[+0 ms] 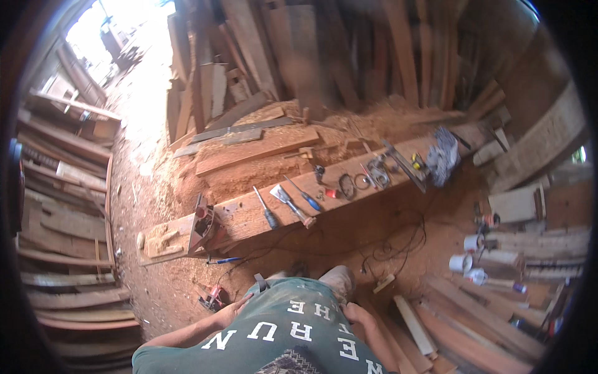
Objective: The person disassembles a metal power tool component, applies grease to the internal gears and cylinder, and reassembles the metal housing. Then, the person inserts a wooden handle into a metal sleeve and taps it into place using a wooden mallet while holding a small piece of card against the assembly.
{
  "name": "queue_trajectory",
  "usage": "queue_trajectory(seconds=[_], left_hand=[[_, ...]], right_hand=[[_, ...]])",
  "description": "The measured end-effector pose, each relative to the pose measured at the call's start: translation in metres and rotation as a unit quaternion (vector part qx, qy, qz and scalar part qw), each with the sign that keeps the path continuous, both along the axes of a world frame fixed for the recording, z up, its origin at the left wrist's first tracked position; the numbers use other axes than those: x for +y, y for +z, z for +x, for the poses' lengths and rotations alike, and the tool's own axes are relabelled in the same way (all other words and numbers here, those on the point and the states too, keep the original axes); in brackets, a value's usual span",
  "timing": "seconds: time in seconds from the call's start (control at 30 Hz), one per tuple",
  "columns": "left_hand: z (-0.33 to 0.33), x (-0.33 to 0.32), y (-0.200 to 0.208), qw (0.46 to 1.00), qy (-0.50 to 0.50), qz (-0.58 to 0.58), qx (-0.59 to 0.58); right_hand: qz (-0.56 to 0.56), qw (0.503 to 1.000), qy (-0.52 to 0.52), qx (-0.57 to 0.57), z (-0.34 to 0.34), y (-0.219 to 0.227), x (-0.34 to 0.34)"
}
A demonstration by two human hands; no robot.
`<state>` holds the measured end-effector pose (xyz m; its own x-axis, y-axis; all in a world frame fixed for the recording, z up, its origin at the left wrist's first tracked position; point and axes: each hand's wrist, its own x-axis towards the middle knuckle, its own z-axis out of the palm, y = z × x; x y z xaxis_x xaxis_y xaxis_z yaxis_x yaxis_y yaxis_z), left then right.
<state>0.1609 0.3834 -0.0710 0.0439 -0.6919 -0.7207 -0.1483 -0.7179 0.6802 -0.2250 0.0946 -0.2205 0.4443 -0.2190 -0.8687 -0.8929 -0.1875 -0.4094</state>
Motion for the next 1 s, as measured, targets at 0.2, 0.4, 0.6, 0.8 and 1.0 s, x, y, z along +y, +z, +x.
queue_trajectory(seconds=[0.2, 0.4, 0.6, 0.8, 1.0], left_hand=[[-0.048, 0.045, -0.018, 0.992, 0.120, -0.029, 0.010], [-0.107, 0.064, -0.024, 0.977, 0.214, -0.021, -0.006], [-0.191, 0.093, -0.019, 0.955, 0.288, -0.064, -0.040], [-0.292, 0.133, -0.075, 0.942, 0.308, -0.114, -0.066], [-0.296, 0.130, -0.046, 0.902, 0.432, -0.017, 0.019]], right_hand=[[-0.138, 0.968, 0.207, -0.015, 0.073, 0.028, -0.048], [-0.163, 0.923, 0.339, -0.080, 0.112, -0.006, -0.076], [-0.058, 0.855, 0.502, -0.115, 0.148, -0.007, -0.081], [0.006, 0.799, 0.596, -0.078, 0.175, -0.004, -0.055], [-0.003, 0.757, 0.650, -0.069, 0.207, 0.000, -0.040]])
